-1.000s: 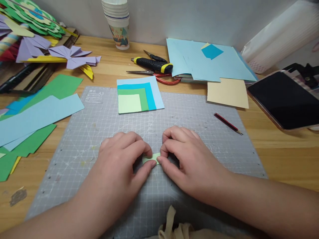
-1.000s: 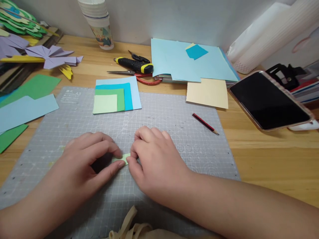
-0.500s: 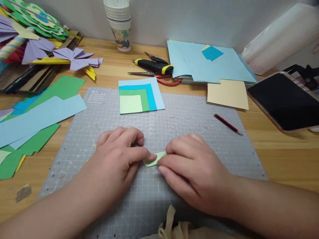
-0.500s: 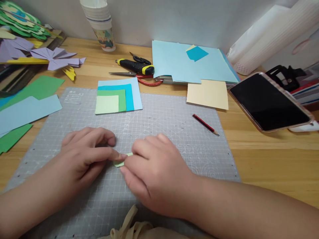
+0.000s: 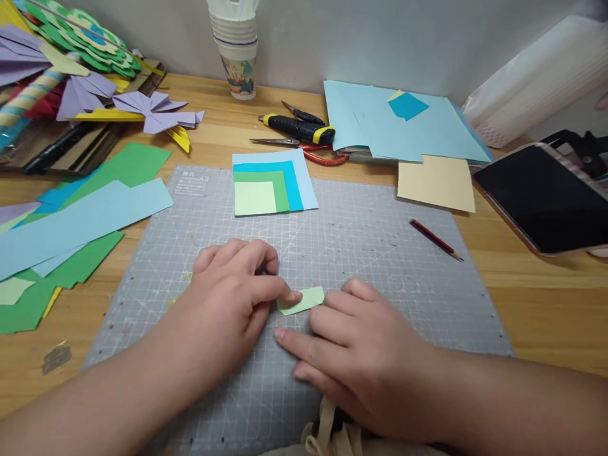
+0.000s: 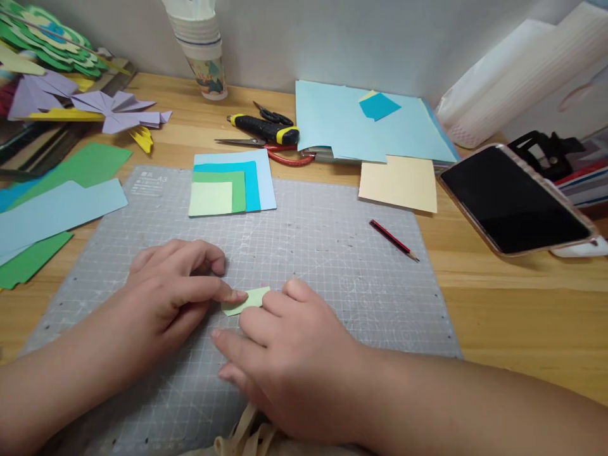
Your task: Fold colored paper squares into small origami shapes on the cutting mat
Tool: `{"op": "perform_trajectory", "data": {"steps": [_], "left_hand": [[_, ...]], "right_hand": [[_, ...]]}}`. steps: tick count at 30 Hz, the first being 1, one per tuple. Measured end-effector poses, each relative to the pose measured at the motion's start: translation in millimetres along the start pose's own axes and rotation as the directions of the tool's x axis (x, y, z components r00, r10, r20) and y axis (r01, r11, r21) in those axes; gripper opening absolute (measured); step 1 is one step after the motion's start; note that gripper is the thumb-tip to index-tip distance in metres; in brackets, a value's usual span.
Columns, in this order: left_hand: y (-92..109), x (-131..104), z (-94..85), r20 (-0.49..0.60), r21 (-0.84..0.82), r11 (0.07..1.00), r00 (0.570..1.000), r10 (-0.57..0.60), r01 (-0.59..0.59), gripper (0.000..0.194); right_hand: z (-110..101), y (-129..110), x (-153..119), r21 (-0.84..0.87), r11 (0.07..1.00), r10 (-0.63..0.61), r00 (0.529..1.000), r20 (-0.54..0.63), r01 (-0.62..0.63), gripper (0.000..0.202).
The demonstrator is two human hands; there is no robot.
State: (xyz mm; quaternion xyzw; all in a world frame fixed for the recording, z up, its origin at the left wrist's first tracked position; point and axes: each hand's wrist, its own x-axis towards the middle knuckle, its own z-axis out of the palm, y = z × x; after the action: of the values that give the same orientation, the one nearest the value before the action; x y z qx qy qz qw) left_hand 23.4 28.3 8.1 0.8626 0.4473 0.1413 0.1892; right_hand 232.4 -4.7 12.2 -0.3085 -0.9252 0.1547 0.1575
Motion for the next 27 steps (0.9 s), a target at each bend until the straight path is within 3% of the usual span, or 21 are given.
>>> {"op": "perform_trajectory", "data": {"steps": [4,12,15,22,27], "left_hand": [[0,0,0.2,0.005,0.003,1.0,1.0,0.005,-0.005,0.035],[-1,1,0.6,-0.01,-0.008,1.0,1.0,0.007,-0.007,0.035],[-1,1,0.8,-0.002,-0.005,1.0,1.0,0.006,-0.006,0.036],[1,1,1.0,-0.003,-0.001,1.0,1.0,0.001,-0.001,0.036],[10,0,-6.1,0.025,-0.005,1.0,1.0,0.008,-0.008,0.015]], "right_hand": [[-4,0,-4,0.019,0.999,0.051,0.987,-0.154,-0.048,0.033],[-5,-3,-1,-0.087,0.988,0.13,0.992,-0.005,-0.13,0.034],[-10,-4,-1,-0.123,0.976,0.181,0.983,0.007,-0.179,0.035],[-20,-3,0,-0.239,0.958,0.167,0.986,0.022,-0.157,0.036],[-14,8,2,-0.126,0.978,0.165,0.986,-0.023,-0.166,0.039]]}}
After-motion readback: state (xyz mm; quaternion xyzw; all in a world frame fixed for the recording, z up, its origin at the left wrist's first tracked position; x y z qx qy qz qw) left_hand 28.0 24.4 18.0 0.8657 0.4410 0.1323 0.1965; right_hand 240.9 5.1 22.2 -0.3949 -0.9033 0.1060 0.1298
